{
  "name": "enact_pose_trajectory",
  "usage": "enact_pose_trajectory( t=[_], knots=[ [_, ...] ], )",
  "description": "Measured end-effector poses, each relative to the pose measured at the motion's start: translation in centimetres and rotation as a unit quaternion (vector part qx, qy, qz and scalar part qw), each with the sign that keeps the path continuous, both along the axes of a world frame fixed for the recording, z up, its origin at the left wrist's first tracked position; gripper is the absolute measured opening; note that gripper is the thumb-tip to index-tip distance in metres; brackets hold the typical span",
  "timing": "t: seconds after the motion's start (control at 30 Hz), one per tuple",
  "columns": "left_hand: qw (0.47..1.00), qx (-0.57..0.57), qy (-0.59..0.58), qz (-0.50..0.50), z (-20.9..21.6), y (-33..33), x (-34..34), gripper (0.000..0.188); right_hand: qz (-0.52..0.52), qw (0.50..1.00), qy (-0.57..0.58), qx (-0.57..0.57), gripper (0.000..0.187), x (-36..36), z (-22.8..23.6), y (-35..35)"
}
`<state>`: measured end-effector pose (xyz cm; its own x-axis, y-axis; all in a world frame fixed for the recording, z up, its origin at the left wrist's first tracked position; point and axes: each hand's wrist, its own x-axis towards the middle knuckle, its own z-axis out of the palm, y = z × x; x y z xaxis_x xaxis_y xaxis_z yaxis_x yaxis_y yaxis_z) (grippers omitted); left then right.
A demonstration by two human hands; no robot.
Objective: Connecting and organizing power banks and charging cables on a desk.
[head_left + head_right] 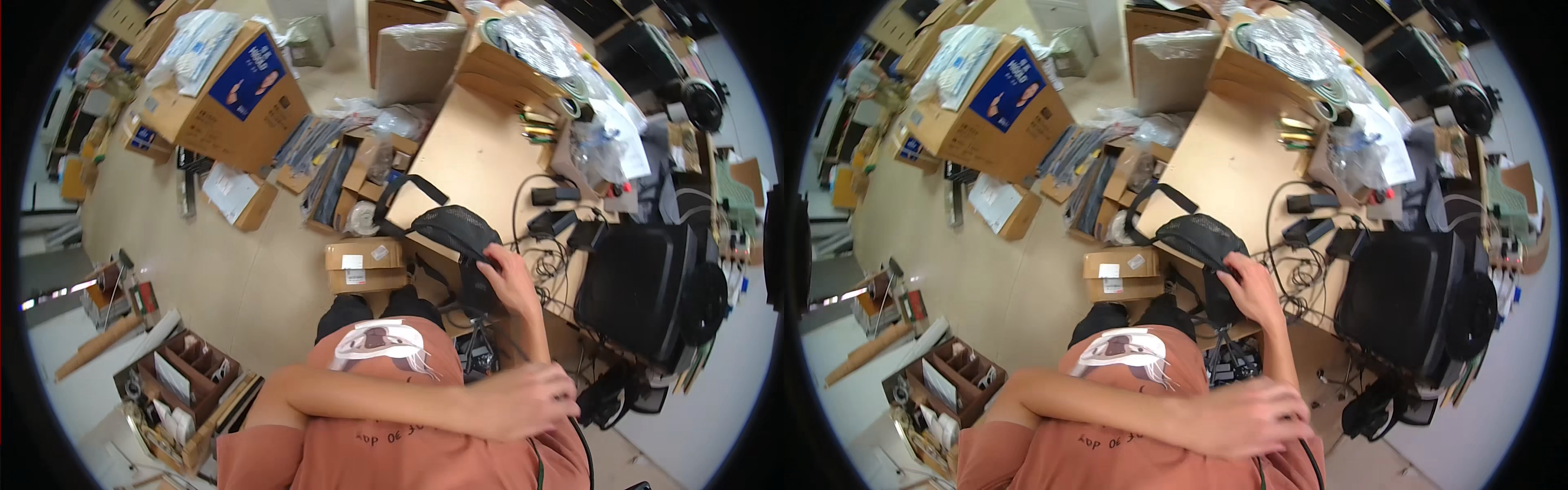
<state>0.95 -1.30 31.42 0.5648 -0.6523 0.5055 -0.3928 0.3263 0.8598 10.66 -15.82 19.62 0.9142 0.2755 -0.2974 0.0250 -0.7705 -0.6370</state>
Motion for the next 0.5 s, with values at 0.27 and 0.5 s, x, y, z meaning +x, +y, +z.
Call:
enact_pose_trajectory(
  t=[0.27,0.5],
  knots=[
    [0.93,0.245,0.23,0.151,-14.1,21.2,-1.3,0.075,-0.194,0.981,0.021,0.011,0.021,-14.2,5.4,-0.1],
    [0.857,0.326,0.389,-0.094,-29.2,16.6,-2.8,0.061,-0.28,0.952,0.007,0.12,0.012,-18.3,8.2,4.5]
  ],
)
